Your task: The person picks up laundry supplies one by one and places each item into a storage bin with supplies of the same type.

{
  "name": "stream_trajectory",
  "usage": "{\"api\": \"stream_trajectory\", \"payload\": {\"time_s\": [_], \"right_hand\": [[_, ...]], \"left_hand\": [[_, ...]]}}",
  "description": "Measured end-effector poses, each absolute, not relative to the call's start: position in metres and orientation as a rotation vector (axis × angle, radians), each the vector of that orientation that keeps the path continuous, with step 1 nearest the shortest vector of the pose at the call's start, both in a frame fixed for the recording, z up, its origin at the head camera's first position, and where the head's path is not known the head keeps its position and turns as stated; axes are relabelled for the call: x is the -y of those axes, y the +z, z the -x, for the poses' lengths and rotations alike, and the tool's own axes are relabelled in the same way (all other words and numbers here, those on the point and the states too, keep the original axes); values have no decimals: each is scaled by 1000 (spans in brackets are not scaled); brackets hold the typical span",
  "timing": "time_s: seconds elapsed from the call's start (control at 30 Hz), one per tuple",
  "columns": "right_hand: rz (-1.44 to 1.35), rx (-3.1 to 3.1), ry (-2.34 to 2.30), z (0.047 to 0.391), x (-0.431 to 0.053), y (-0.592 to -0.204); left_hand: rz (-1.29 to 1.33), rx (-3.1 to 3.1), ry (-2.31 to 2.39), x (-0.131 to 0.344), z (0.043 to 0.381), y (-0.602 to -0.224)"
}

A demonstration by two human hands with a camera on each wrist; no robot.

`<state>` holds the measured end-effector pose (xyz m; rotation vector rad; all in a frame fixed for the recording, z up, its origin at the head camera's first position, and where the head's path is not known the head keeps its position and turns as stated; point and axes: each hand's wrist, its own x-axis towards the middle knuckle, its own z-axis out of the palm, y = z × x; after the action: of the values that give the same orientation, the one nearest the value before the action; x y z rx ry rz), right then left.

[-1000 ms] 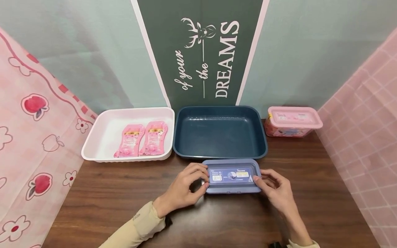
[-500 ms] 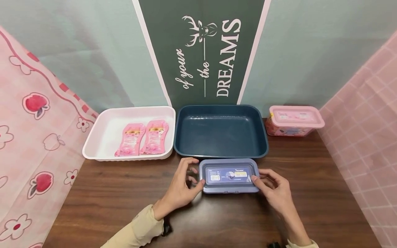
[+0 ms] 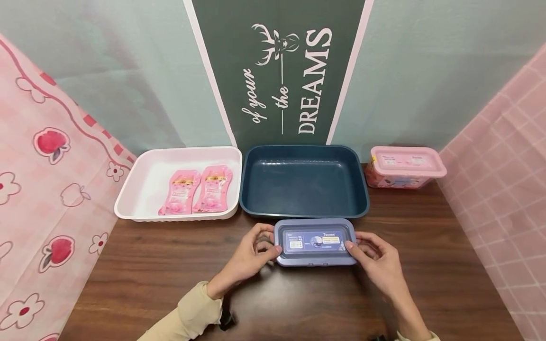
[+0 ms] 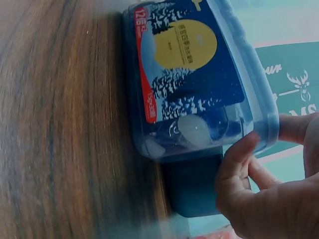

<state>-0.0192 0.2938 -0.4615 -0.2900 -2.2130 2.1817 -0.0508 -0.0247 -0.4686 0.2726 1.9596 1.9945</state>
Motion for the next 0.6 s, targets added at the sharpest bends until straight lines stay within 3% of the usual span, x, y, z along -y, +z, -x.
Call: {"api": "stream_trajectory", "payload": {"time_s": [0.6], "right_hand": [[319,2242,2224,21,-296,-449]], "left_hand": [[-134,-1770,2117,21,51,-452]]}}
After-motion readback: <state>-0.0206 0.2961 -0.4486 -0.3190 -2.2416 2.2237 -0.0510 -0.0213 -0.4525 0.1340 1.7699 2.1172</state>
